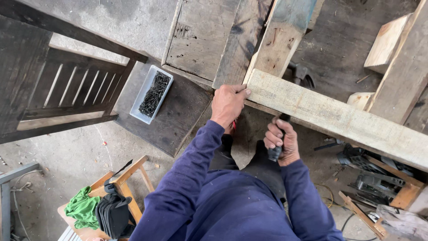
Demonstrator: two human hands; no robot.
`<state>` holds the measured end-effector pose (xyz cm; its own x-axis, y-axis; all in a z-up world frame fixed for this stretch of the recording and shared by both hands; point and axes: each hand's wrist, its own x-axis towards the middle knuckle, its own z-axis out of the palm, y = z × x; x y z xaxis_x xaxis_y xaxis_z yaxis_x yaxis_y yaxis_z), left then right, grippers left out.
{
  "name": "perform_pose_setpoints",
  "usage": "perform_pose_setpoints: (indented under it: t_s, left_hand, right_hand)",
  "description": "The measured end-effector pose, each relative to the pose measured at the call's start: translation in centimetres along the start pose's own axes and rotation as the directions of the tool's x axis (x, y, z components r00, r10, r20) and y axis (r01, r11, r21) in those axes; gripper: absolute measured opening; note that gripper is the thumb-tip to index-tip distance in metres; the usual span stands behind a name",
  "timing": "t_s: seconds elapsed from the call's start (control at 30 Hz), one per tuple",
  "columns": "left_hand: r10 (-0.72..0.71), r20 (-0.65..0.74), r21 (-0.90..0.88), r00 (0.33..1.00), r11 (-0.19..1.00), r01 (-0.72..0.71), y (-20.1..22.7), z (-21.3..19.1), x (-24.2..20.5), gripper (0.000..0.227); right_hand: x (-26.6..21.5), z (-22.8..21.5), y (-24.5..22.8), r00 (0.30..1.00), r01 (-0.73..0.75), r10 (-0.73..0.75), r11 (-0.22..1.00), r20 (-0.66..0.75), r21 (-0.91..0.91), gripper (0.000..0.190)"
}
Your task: The person arranges several wooden planks on a workbench, aligns them, and uses a hammer to drive nails into the planks to secure them together. The person repeatedly picks up nails from a container and hammers them into the wood.
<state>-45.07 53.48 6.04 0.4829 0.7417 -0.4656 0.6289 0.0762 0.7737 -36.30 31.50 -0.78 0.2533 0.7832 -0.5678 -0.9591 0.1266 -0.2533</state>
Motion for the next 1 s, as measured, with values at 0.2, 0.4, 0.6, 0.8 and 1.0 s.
perform_pose_setpoints:
  t_s: [0.2,0.4,0.6,0.8,1.0]
  left_hand:
    - [0.107,-0.088,-0.052,0.990,0.992,-0.112,-0.1,0.5,-0.4,0.034]
    - [0.104,-0.050,-0.022,0.993,0.994,-0.105,-0.8,0.8,-1.0,0.035]
    - [-0.037,-0.066,-0.207,0.997,0.978,0.023,-0.5,1.3,-0.3,0.035]
    - [0.051,-0.073,-0.238,0.996,0.969,-0.067,-2.4,2.1,-0.5,0.034]
    - [-0.007,-0.060,-0.270,0.998,0.963,-0.010,-1.7,1.7,0.6,0.033]
  right_hand:
    - [-4.7,0.5,2.0,0.994,-0.106,0.101,0.987,-0.042,-0.124,0.013]
    - [-1.3,-2.6,1.0,0.999,-0.022,0.020,0.999,0.043,0.028,0.018]
    - [3.6,-1.9,-0.6,0.999,0.036,-0.032,0.992,0.037,-0.124,0.013]
    - [2.0,-0.6,0.3,0.999,-0.018,0.020,0.997,0.037,-0.069,0.013]
    - [3.3,0.0,-0.4,0.997,-0.041,0.043,0.998,0.068,-0.039,0.014]
